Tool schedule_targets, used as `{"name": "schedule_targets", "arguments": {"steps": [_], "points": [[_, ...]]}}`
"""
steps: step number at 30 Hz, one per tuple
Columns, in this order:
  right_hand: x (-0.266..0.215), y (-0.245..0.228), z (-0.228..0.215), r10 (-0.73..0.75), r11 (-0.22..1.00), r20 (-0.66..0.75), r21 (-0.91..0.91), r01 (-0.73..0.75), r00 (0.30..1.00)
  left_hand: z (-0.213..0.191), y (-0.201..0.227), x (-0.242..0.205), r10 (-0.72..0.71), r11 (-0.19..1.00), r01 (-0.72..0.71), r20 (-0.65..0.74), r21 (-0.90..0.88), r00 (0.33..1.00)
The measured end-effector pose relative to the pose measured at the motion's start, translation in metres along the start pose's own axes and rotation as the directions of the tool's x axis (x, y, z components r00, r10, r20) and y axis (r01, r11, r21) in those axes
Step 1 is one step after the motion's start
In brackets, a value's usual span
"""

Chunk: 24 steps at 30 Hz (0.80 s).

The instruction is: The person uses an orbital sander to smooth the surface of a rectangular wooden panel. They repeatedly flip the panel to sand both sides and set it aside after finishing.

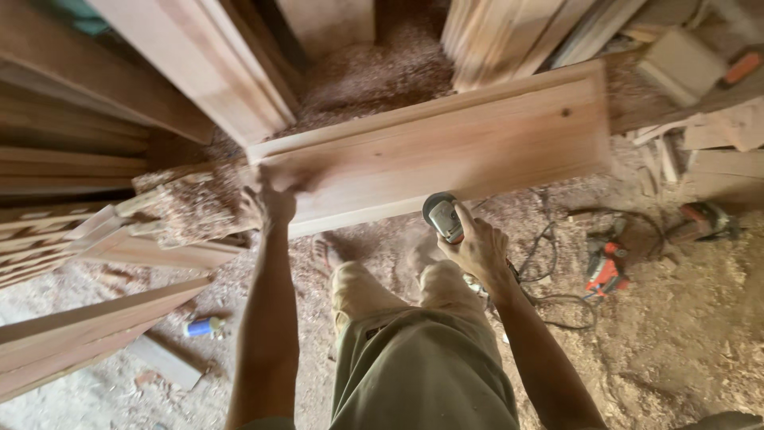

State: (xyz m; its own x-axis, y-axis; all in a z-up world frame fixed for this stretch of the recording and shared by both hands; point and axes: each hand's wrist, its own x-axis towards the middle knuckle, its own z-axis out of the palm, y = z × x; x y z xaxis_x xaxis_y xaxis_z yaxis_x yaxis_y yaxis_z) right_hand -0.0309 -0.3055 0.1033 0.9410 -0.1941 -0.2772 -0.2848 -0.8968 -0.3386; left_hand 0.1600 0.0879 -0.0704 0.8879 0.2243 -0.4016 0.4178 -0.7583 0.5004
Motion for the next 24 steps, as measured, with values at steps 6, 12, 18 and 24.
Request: {"name": "schedule_targets", "arguments": {"steps": [6,12,18,24], "points": [[0.005,0.102,-0.042,0.063,0.998,-0.006,-0.018,-0.063,0.998,0.054,0.107,-0.055,-0.115,0.981,0.126,-0.087,0.146,0.990],[0.017,0.198,-0.070,0.133,0.991,0.066,-0.042,-0.130,0.989,0.089,0.186,-0.090,-0.074,0.987,0.063,0.068,0.147,0.995],[0.021,0.251,-0.103,0.222,0.975,0.069,-0.046,-0.220,0.973,0.081,0.197,-0.099,-0.193,0.971,0.175,0.101,0.165,0.976],[0.021,0.271,-0.122,0.350,0.937,0.102,-0.034,-0.349,0.931,0.086,0.190,-0.095,-0.124,0.970,0.106,0.066,0.221,0.990]]}}
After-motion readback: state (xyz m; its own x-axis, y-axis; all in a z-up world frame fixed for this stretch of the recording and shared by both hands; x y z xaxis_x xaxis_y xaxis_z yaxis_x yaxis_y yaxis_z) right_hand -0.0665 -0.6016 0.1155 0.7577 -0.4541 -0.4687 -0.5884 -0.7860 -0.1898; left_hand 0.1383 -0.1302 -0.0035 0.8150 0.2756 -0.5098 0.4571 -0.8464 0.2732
